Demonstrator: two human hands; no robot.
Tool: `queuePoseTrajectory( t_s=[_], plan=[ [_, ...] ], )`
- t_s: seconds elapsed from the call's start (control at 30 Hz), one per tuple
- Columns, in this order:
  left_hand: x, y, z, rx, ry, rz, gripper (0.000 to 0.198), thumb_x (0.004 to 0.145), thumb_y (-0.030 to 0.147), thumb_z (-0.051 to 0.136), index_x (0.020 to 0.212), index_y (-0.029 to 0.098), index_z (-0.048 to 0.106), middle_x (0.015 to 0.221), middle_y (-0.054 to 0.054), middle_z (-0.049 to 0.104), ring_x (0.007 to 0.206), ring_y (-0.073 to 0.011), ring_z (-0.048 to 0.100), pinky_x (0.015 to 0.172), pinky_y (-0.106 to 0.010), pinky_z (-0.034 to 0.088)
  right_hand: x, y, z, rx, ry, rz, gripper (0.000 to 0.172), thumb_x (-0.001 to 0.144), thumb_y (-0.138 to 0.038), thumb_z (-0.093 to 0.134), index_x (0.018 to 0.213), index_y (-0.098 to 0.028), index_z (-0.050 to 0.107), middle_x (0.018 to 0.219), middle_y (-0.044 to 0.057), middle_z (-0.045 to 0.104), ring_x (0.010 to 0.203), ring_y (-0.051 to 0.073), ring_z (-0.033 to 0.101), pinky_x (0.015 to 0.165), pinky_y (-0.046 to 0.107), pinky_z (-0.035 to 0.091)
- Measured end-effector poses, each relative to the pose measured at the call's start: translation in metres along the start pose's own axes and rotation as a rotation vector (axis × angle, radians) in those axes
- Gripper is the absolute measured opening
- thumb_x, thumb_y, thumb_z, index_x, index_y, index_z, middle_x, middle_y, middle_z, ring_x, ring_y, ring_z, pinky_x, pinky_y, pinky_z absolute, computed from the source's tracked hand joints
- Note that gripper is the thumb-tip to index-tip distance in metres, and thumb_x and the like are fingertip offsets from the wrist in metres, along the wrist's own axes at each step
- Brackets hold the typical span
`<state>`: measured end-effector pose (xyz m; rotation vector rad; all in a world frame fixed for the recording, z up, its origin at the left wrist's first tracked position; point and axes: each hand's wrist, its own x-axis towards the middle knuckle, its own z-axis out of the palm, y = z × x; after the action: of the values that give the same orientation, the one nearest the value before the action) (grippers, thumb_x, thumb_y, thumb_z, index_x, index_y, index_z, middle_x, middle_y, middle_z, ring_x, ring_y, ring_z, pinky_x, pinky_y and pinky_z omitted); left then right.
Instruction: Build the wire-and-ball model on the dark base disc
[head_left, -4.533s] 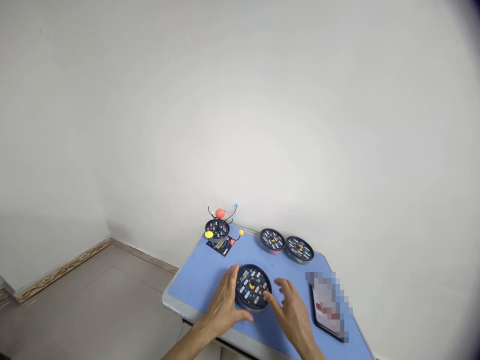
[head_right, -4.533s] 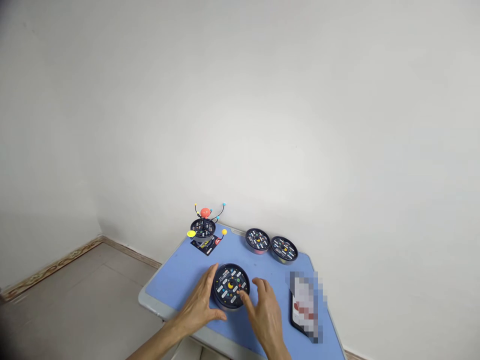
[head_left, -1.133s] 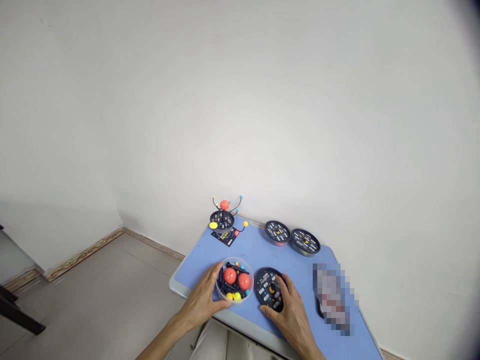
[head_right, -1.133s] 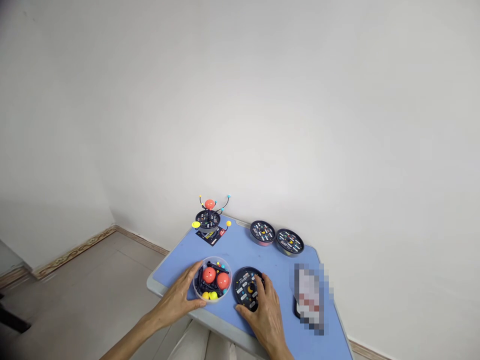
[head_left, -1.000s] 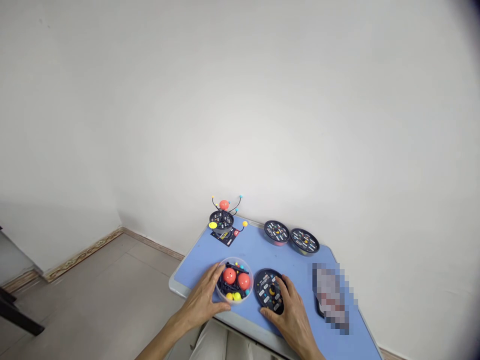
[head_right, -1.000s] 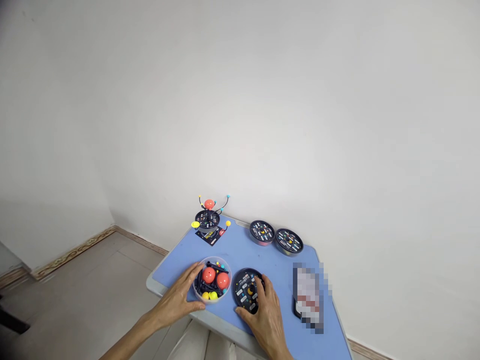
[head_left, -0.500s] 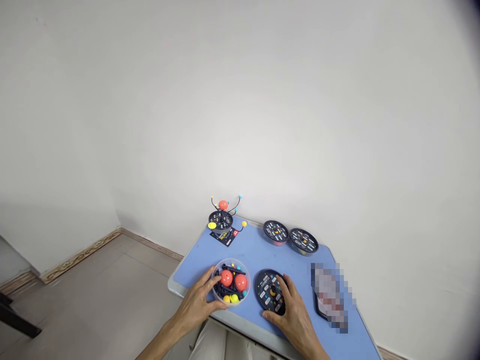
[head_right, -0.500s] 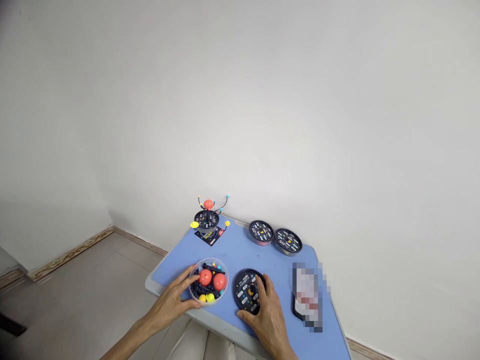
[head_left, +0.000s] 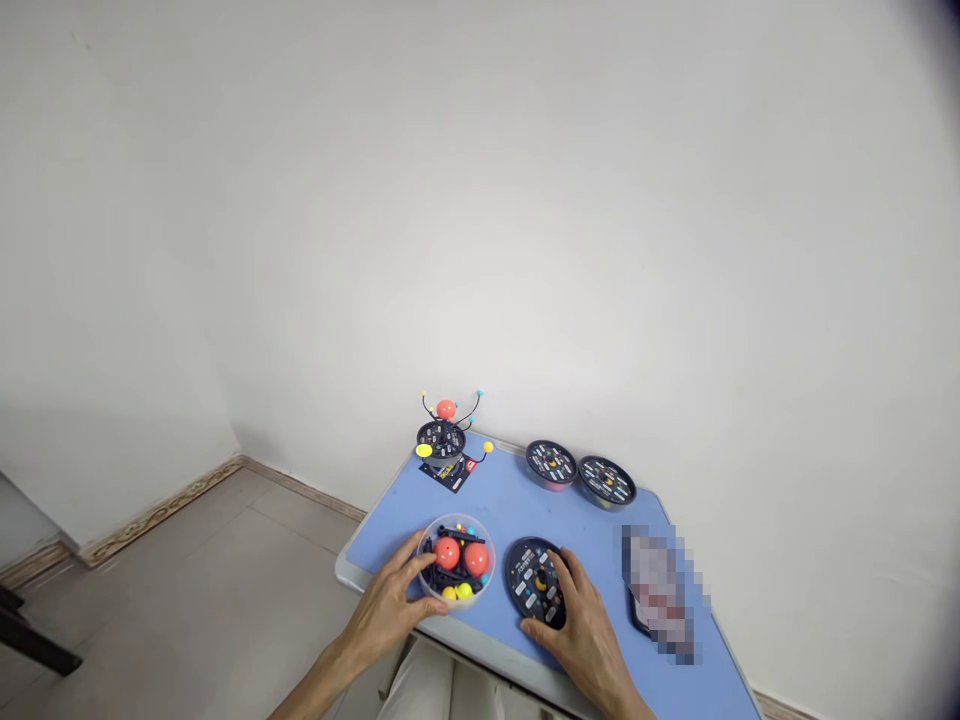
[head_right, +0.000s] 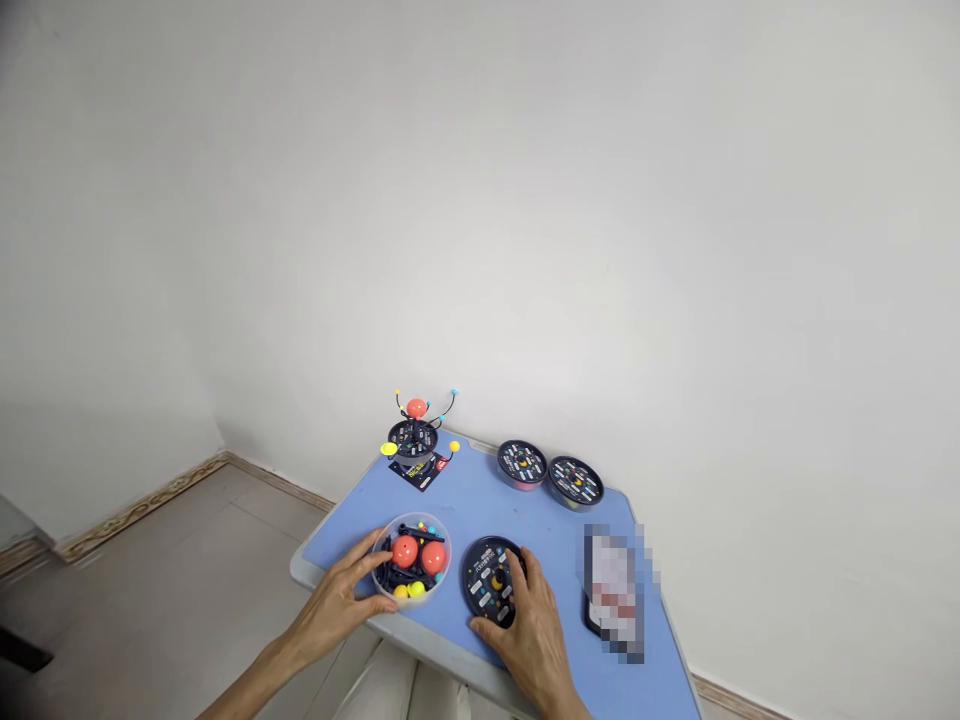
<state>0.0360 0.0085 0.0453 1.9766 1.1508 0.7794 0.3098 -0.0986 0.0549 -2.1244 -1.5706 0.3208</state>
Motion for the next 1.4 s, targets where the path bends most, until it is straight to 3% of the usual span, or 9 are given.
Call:
queuePoseTrajectory(
  t_s=[0.53,1.23,1.4],
  plan=[
    [-0.001,-0.006,0.003,-0.006,0.047,0.031,0.051,0.065,0.025,0.082,0.114,0.032,0.071,0.151,-0.002,0.044,0.137,-0.0287,0.043,0.114,-0.047,0.037,0.010,0.017,0.015,0.032,0.085,-0.058,0.074,0.071,-0.043,0.065,0.139,-0.022,0.044,0.152,0.013,0.036,0.134,0.034,0.043,0.109,0.046,0.036],
    [-0.001,-0.011,0.003,0.019,0.048,0.052,0.049,0.069,0.028,0.080,0.117,0.031,0.069,0.152,-0.002,0.043,0.139,-0.0295,0.041,0.115,-0.048,0.036,0.009,0.010,0.009,0.011,0.016,-0.036,0.080,0.072,-0.042,0.065,0.143,-0.014,0.041,0.155,0.016,0.032,0.138,0.033,0.039,0.111,0.045,0.034],
    [-0.001,-0.007,0.002,0.021,0.030,0.042,0.059,0.069,0.030,0.080,0.125,0.031,0.064,0.153,-0.005,0.041,0.140,-0.0307,0.039,0.116,-0.048,0.033,0.014,0.007,0.013,0.004,0.033,-0.058,0.079,0.073,-0.044,0.065,0.142,-0.014,0.041,0.154,0.017,0.033,0.137,0.034,0.039,0.111,0.045,0.034]
  ],
)
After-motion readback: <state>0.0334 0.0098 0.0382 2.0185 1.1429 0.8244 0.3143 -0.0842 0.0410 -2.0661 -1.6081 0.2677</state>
